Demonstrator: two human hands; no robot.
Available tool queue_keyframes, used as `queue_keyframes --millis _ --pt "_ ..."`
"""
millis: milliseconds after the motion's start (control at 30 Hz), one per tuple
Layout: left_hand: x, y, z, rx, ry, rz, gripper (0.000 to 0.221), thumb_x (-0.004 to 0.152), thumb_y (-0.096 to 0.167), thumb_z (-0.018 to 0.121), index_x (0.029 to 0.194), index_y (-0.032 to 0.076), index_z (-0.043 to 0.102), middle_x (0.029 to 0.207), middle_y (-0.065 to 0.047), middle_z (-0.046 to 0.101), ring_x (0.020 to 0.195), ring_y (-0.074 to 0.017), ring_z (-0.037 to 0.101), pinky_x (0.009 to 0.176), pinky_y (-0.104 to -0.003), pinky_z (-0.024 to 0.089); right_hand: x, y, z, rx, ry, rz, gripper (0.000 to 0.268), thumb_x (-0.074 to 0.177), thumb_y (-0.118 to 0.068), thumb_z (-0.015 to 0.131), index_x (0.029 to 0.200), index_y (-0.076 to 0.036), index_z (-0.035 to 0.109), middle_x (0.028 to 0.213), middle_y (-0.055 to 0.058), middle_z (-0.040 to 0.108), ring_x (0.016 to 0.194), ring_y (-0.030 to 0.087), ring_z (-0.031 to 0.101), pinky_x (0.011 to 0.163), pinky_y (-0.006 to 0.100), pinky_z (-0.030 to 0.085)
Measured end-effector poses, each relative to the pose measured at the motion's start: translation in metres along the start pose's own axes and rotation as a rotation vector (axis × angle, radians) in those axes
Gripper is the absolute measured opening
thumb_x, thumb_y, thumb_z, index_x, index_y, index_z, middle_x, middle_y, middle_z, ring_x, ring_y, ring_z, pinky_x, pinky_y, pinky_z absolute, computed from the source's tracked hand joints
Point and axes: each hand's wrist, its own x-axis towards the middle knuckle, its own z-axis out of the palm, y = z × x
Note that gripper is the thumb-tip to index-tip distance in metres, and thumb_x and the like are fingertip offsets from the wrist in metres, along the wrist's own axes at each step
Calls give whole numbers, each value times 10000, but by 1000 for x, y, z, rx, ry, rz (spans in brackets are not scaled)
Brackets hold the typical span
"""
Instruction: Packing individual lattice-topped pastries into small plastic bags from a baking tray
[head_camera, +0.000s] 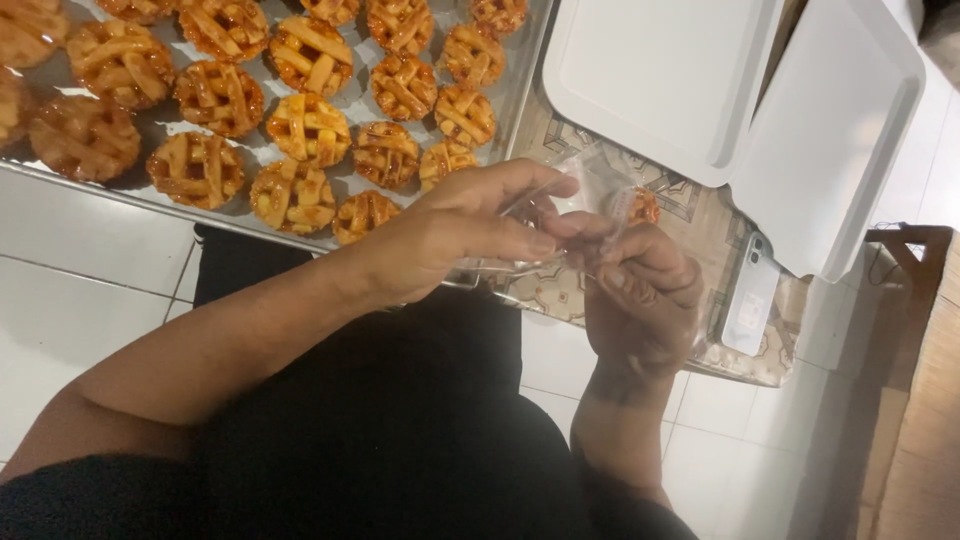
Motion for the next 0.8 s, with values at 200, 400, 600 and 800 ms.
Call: queue_keyframes --millis 200,400,600,800 --pt "3 10 5 53 148 -241 701 856 551 484 1456 194 544 1582 -138 492 1283 -307 644 939 -403 636 -2 1 -2 -70 61 -41 169 1070 -13 551 1146 -44 699 1288 182 694 1182 347 711 1093 586 591" --pt "4 19 8 302 108 -263 732 821 665 290 1151 172 720 1100 -84 730 975 -199 723 872 -322 580 -5 -1 6 -212 187 -24 150 1026 -15 556 1073 -88 678 952 88 726 1127 332 717 1143 572 561" --pt "7 7 2 240 33 -68 812 897 647 270 1386 105 625 955 -101 793 1029 -211 770 1044 -420 539 -9 3 -15 88 17 -14 220 1057 25 509 1162 -23 696 1261 238 697 1230 377 683 1045 461 605" --pt "9 2 -10 153 21 70 820 1010 604 303 1396 -78 541 1136 -262 659 1041 -331 654 876 -437 577 -5 9 -15 87 69 -74 261 847 24 506 972 -67 717 1347 347 619 1183 468 678 786 309 458"
